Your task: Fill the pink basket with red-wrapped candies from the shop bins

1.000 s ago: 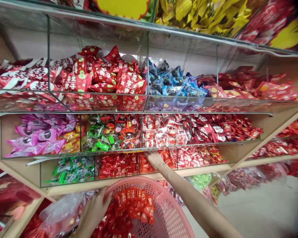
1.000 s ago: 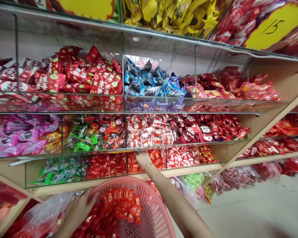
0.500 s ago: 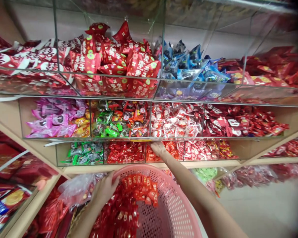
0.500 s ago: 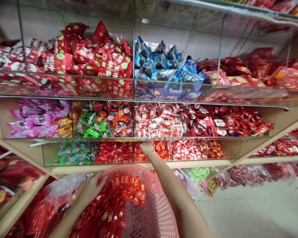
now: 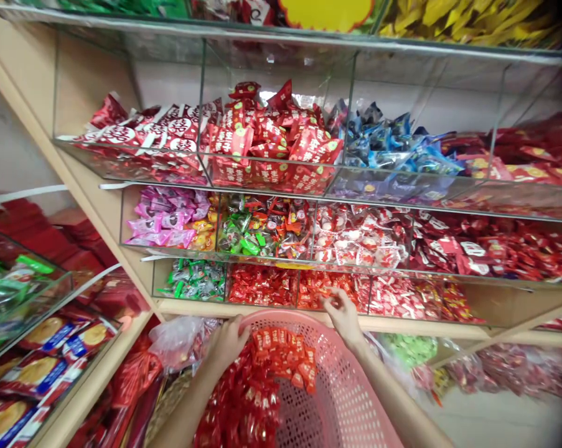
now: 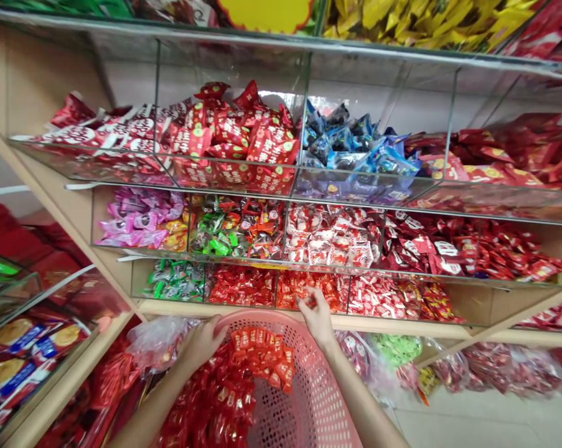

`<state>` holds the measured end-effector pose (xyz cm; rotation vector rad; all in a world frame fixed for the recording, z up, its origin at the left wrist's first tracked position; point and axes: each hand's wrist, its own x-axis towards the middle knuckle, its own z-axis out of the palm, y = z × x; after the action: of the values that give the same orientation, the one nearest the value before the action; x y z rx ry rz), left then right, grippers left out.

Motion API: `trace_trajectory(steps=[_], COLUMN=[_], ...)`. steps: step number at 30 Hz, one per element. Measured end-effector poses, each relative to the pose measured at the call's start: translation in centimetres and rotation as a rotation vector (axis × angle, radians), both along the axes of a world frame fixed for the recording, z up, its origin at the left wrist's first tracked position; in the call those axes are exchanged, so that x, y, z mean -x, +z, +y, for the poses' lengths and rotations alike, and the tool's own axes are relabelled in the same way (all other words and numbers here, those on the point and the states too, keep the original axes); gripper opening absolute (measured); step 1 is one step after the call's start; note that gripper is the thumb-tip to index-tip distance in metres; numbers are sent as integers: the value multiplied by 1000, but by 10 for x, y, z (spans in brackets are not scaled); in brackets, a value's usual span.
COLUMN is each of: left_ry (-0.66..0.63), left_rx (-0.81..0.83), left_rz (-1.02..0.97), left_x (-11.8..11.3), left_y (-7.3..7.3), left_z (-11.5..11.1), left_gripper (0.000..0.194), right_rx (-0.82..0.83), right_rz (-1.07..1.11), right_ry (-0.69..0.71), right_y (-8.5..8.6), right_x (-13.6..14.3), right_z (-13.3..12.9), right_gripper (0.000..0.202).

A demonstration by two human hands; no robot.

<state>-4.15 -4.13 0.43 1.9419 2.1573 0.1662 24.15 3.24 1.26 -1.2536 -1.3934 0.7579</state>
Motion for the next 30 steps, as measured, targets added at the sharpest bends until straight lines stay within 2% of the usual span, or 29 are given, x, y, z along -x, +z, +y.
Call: trace_trajectory(steps=[3,6,12,15,21,30], left_ry=[8,5,23,26,22,-23], left_rx=[2,-2,-24,-33,-13,-48], left_rz=[3,-4,-18,-25,-35,-40], left_x=[-2,-2,-1,0,0,4], left_y=[2,3,4,4,4,-5], left_z=[-3,-7,-12,-12,-10,-5], left_gripper=[39,40,38,37,37,40], right_rx=[203,351,583,693,743,847], right_rz=[291,473,706,705,515,395], right_ry=[-9,17,42,77,68,70], right_y=[-2,-10,-30,-31,-28,-44], right_x=[2,5,11,16,27,18], right_z=[-43,-70,-84,-88,-95,-97], right_gripper=[36,33,33,34,31,31])
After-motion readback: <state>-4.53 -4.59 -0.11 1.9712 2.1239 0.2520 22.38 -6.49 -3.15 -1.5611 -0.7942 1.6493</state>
